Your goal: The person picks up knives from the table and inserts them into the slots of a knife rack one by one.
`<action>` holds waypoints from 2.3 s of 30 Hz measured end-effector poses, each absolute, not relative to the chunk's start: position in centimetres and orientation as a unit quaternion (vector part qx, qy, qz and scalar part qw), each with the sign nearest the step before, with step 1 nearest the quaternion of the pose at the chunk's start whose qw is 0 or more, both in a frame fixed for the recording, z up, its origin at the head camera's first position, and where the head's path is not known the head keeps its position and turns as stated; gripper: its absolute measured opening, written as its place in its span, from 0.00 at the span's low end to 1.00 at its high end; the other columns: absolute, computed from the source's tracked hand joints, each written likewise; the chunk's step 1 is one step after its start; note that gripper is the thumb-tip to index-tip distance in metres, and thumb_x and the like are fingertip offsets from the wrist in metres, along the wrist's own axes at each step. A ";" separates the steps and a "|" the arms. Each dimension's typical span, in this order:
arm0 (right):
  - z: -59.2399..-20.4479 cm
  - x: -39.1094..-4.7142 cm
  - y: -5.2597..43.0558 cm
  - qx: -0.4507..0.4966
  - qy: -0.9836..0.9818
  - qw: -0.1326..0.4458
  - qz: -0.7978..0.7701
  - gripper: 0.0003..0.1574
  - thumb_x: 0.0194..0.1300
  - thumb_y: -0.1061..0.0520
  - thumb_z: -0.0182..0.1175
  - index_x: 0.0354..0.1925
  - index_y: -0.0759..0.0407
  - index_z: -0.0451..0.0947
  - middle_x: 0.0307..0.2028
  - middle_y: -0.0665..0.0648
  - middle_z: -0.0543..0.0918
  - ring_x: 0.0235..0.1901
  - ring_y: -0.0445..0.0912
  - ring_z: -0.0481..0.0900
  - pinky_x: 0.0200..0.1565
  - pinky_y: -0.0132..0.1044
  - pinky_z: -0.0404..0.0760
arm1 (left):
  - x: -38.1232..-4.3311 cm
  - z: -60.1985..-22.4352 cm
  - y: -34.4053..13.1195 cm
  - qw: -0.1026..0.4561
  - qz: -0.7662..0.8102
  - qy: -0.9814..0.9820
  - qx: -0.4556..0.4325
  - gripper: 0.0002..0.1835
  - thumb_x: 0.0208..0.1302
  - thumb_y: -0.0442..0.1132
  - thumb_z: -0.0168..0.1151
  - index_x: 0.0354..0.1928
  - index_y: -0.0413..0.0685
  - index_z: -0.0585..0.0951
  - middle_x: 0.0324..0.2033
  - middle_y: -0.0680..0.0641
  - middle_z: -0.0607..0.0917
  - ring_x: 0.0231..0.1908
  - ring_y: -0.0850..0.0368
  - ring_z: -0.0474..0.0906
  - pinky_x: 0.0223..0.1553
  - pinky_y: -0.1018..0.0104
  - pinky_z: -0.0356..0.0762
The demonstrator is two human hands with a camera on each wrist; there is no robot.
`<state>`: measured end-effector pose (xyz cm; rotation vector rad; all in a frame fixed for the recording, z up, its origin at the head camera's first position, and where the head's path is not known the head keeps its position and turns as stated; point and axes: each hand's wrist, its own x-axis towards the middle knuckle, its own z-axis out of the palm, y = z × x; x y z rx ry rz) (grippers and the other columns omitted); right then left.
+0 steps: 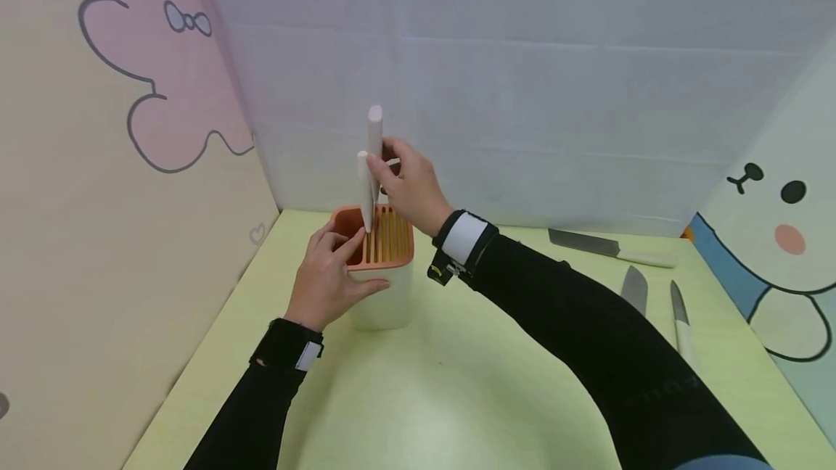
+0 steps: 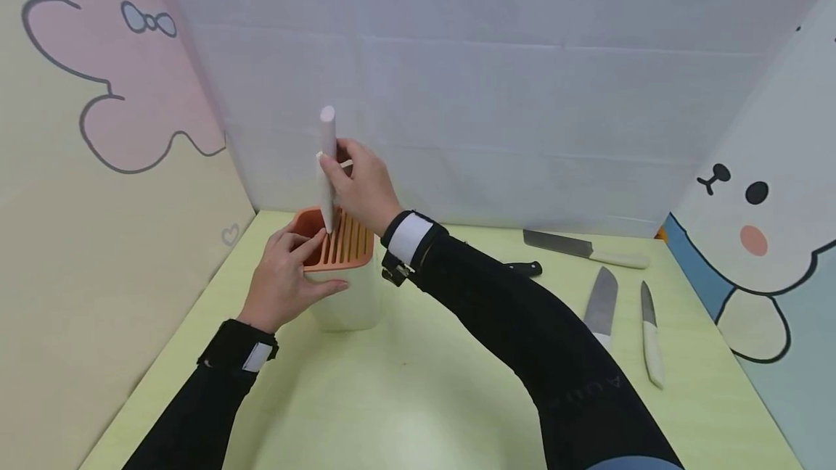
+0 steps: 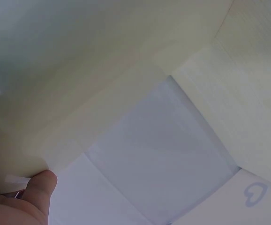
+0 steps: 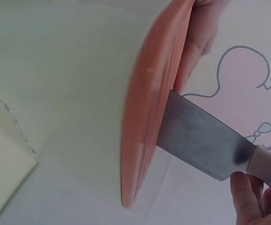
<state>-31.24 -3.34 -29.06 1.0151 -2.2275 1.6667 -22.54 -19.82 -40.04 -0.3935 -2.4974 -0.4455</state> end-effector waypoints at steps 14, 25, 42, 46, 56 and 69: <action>-30.8 -31.0 -2.9 0.344 -0.771 0.091 0.529 0.21 0.71 0.51 0.51 0.57 0.62 0.70 0.43 0.54 0.78 0.40 0.43 0.76 0.39 0.35 0.80 | -22.4 -40.0 -20.0 0.291 -0.171 -0.929 -0.150 0.51 0.36 0.66 0.74 0.63 0.47 0.71 0.47 0.37 0.74 0.65 0.41 0.54 0.55 0.46 0.72; -32.1 -30.2 -2.9 0.336 -0.781 0.070 0.522 0.22 0.71 0.51 0.52 0.57 0.61 0.70 0.43 0.55 0.78 0.42 0.42 0.76 0.42 0.35 0.79 | -22.2 -39.9 -19.8 0.287 -0.166 -0.932 -0.150 0.51 0.37 0.65 0.74 0.63 0.47 0.71 0.47 0.38 0.74 0.64 0.41 0.55 0.54 0.48 0.72; -33.7 -29.9 -2.9 0.317 -0.793 0.049 0.519 0.24 0.71 0.48 0.51 0.59 0.60 0.69 0.45 0.54 0.78 0.43 0.43 0.76 0.44 0.37 0.80 | -22.3 -40.1 -19.9 0.287 -0.166 -0.931 -0.152 0.50 0.37 0.65 0.74 0.62 0.46 0.72 0.47 0.38 0.74 0.64 0.42 0.56 0.55 0.48 0.72; -33.9 -30.0 -2.7 0.309 -0.801 0.052 0.510 0.26 0.70 0.47 0.52 0.60 0.60 0.68 0.44 0.54 0.78 0.41 0.43 0.77 0.42 0.37 0.80 | -22.3 -40.1 -19.8 0.284 -0.165 -0.933 -0.149 0.50 0.37 0.66 0.74 0.63 0.47 0.71 0.48 0.38 0.74 0.64 0.43 0.55 0.55 0.48 0.72; -35.2 -30.1 -2.6 0.330 -0.819 0.027 0.468 0.39 0.59 0.54 0.65 0.64 0.58 0.60 0.46 0.53 0.79 0.42 0.39 0.77 0.43 0.34 0.80 | -22.3 -40.0 -19.7 0.282 -0.167 -0.933 -0.147 0.50 0.37 0.66 0.73 0.63 0.49 0.71 0.47 0.39 0.74 0.64 0.42 0.55 0.55 0.47 0.72; -35.9 -29.8 -2.5 0.345 -0.812 0.050 0.468 0.37 0.59 0.53 0.66 0.62 0.56 0.62 0.45 0.52 0.79 0.43 0.39 0.77 0.43 0.38 0.81 | -22.2 -40.1 -19.8 0.293 -0.174 -0.928 -0.153 0.52 0.36 0.64 0.75 0.65 0.49 0.69 0.45 0.40 0.74 0.64 0.41 0.56 0.54 0.45 0.72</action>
